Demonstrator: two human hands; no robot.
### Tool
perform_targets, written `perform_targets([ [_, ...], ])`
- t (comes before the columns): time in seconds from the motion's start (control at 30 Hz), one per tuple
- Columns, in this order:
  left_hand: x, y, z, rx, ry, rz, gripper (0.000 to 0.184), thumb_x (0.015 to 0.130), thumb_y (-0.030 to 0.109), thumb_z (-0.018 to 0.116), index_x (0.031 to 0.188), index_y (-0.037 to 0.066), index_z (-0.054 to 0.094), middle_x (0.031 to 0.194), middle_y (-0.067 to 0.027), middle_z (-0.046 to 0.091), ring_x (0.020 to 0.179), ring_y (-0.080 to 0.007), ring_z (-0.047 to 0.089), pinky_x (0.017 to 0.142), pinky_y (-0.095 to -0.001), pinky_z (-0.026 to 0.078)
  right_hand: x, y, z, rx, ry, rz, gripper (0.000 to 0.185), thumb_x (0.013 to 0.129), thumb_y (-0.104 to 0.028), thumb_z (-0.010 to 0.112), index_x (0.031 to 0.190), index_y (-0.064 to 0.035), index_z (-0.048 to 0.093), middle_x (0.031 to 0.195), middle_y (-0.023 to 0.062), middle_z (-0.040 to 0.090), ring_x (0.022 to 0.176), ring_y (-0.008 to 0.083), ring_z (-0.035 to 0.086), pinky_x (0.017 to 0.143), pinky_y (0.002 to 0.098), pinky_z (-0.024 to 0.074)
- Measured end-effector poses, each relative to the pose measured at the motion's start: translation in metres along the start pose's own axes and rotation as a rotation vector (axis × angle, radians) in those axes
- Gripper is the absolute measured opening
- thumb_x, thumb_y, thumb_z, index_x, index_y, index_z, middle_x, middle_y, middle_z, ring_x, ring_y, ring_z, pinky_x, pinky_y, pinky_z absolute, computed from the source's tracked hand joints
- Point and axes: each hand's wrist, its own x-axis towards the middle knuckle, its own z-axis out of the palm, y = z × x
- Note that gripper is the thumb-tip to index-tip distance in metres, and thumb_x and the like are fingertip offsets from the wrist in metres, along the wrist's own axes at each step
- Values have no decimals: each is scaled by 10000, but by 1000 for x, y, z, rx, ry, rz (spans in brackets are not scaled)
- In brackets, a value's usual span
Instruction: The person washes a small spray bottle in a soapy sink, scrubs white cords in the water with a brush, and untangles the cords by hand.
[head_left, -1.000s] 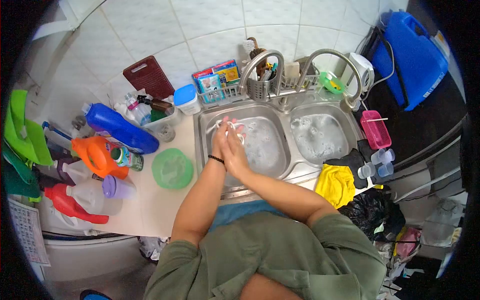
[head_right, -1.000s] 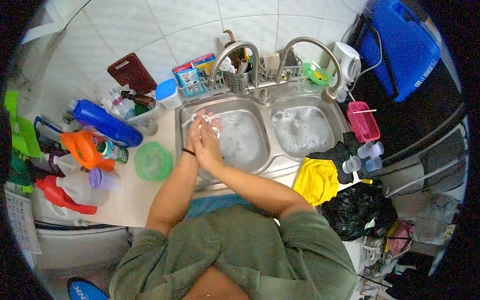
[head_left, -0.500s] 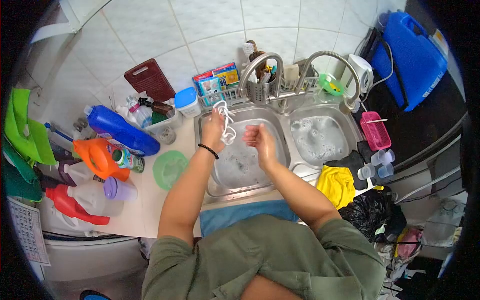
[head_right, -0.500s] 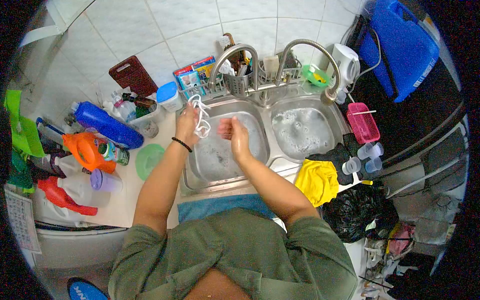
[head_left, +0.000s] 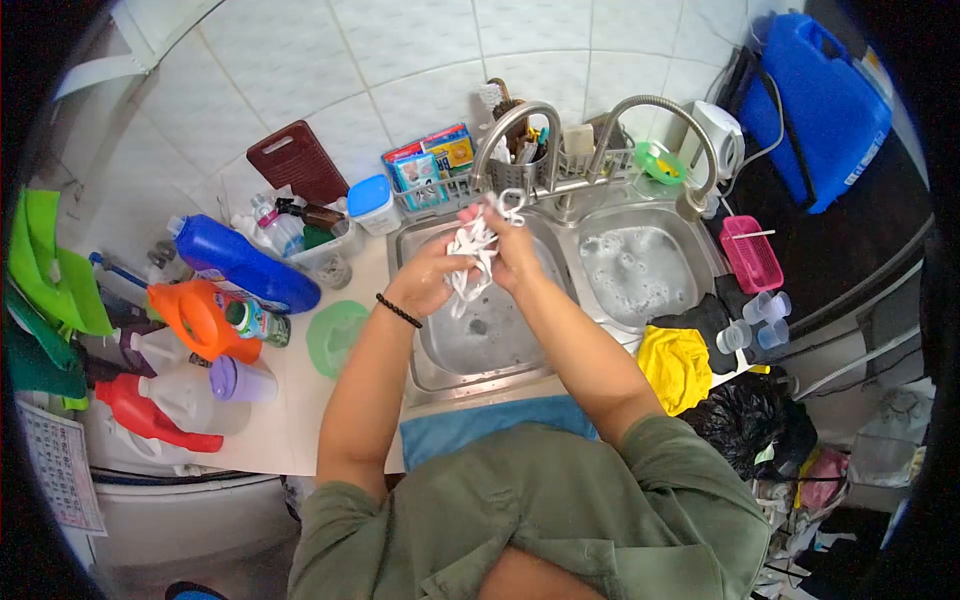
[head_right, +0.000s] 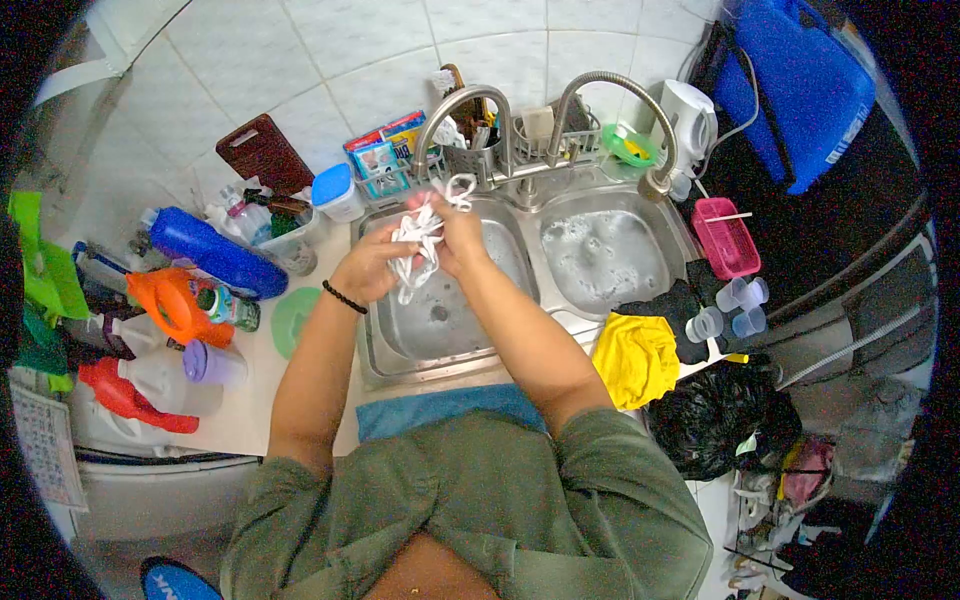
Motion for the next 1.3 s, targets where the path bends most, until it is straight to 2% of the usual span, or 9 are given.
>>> perform_targets([
  [0.33, 36, -91, -29, -690, 78, 104, 338, 918, 470, 470, 888, 146, 564, 764, -8, 589, 644, -150, 575, 533, -328, 468, -29, 53, 2, -1095, -378, -1150, 225, 764, -214, 729, 675, -47, 606, 654, 127, 629, 523, 259, 564, 512, 350, 426],
  [0.47, 30, -86, 4, -473, 291, -133, 276, 930, 399, 455, 849, 160, 566, 747, -2, 589, 616, -147, 565, 518, -319, 450, 3, 14, -1, -931, 228, -520, 218, 728, -212, 711, 636, -37, 619, 687, 186, 635, 621, 334, 619, 563, 406, 451],
  [0.6, 45, -92, -19, -872, 115, 79, 328, 915, 457, 446, 812, 163, 548, 719, 3, 558, 604, -155, 553, 520, -324, 447, -40, 41, 19, -1039, -59, -1096, 331, 807, -263, 657, 604, -20, 561, 531, 144, 543, 487, 214, 493, 488, 371, 406],
  [0.77, 28, -73, 3, -93, 337, -192, 355, 902, 497, 457, 735, 190, 524, 682, 20, 509, 589, -141, 533, 526, -315, 444, 16, 15, -12, -927, 327, -544, 267, 790, -249, 647, 664, -14, 628, 613, 200, 602, 642, 361, 623, 533, 414, 439],
  [0.93, 51, -90, -34, -659, -221, 96, 232, 907, 365, 474, 825, 175, 580, 734, 6, 563, 679, -137, 532, 562, -282, 433, 25, 52, -28, -887, 302, -723, 231, 833, -226, 603, 742, -16, 636, 633, 217, 597, 648, 373, 606, 550, 414, 437],
  [1.0, 28, -55, 8, -186, 401, -204, 234, 902, 362, 500, 886, 151, 600, 755, 7, 587, 671, -140, 538, 560, -289, 443, 20, 66, -35, -868, 300, -777, 221, 851, -216, 585, 773, -17, 639, 641, 224, 595, 650, 378, 599, 558, 414, 436],
  [1.13, 20, -15, 33, -366, 373, -34, 342, 872, 392, 584, 975, 66, 565, 777, -56, 607, 540, -198, 534, 509, -287, 460, 27, 39, -51, -299, 409, -242, 176, 907, -122, 538, 1045, -15, 564, 770, 63, 582, 661, 144, 541, 556, 315, 451],
  [1.17, 19, -13, 2, -415, -78, -63, 297, 882, 354, 576, 958, 67, 590, 810, -78, 617, 728, -204, 622, 661, -351, 522, 25, 41, -54, -160, 314, -89, 212, 931, -216, 490, 1059, -68, 572, 797, 57, 599, 667, 155, 545, 605, 351, 454],
  [1.3, 39, -32, -12, -309, 99, 138, 144, 880, 111, 542, 978, 7, 560, 880, -101, 614, 804, -222, 616, 713, -323, 519, -7, 20, -49, 152, -3, 489, 470, 929, -552, 321, 1079, -201, 595, 904, 38, 645, 811, 199, 606, 811, 428, 442],
])
